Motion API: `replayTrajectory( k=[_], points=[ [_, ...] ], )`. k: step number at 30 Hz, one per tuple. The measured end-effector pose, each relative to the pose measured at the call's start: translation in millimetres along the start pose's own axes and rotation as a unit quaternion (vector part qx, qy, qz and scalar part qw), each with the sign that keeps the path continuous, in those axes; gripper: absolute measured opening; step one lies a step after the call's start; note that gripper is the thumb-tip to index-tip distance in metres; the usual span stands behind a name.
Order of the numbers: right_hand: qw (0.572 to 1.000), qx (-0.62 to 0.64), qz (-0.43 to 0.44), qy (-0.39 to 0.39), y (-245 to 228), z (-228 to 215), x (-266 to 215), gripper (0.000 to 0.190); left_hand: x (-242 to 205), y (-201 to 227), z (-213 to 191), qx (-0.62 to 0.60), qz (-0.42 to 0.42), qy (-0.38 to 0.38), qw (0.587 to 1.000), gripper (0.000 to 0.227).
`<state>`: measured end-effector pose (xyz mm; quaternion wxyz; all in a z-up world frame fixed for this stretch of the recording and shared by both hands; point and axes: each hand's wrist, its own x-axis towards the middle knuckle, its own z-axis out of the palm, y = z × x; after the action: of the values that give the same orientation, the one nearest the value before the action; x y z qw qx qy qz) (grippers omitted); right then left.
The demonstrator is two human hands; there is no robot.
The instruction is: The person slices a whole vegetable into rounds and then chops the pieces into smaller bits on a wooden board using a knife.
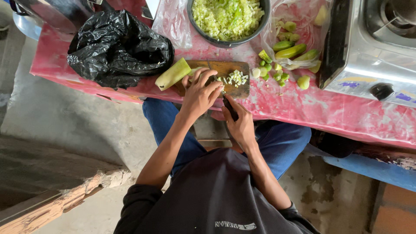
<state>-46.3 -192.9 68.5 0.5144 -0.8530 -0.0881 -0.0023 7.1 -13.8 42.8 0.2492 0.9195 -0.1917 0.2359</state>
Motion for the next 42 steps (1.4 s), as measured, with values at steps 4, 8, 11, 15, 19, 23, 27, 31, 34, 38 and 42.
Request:
replayTrajectory(
  k=[4,8,11,15,19,23,27,31,34,38,42],
  points=[
    [1.000,0.021,0.019,-0.001,5,2,2,0.044,4,2,1,-0.004,0.003,-0.012,1.000,0.018],
    [0.997,0.061,0.044,-0.019,16,3,5,0.045,1,2,5,-0.006,0.000,0.005,1.000,0.024],
    [0.987,0.118,0.105,-0.039,22,0,6,0.047,-2,-3,13,-0.091,-0.046,0.026,0.994,0.025],
    [0.964,0.220,0.139,-0.054,24,-7,5,0.049,-5,-9,18,-0.056,-0.020,0.019,0.998,0.020],
    [0.941,0.285,0.181,-0.038,25,-12,0,0.050,-8,-10,18,-0.053,0.013,-0.034,0.998,0.036],
    [0.954,0.250,0.165,-0.015,32,-18,-4,0.051,-4,-14,28,-0.062,0.028,-0.037,0.997,0.040],
    [0.961,0.223,0.163,-0.004,39,-24,-11,0.051,3,-17,33,-0.179,0.001,-0.073,0.981,0.038],
    [0.955,0.226,0.189,0.017,43,-25,-15,0.050,5,-5,23,-0.112,-0.005,-0.054,0.992,0.025],
    [0.955,0.221,0.199,0.013,43,-26,-18,0.051,5,-5,22,-0.117,0.002,-0.048,0.992,0.018],
    [0.957,0.219,0.191,0.003,39,-27,-19,0.052,3,-11,26,-0.126,0.029,-0.051,0.990,0.012],
    [0.961,0.195,0.195,0.003,35,-27,-22,0.053,5,-18,26,-0.082,0.056,-0.051,0.994,0.008]
  ],
)
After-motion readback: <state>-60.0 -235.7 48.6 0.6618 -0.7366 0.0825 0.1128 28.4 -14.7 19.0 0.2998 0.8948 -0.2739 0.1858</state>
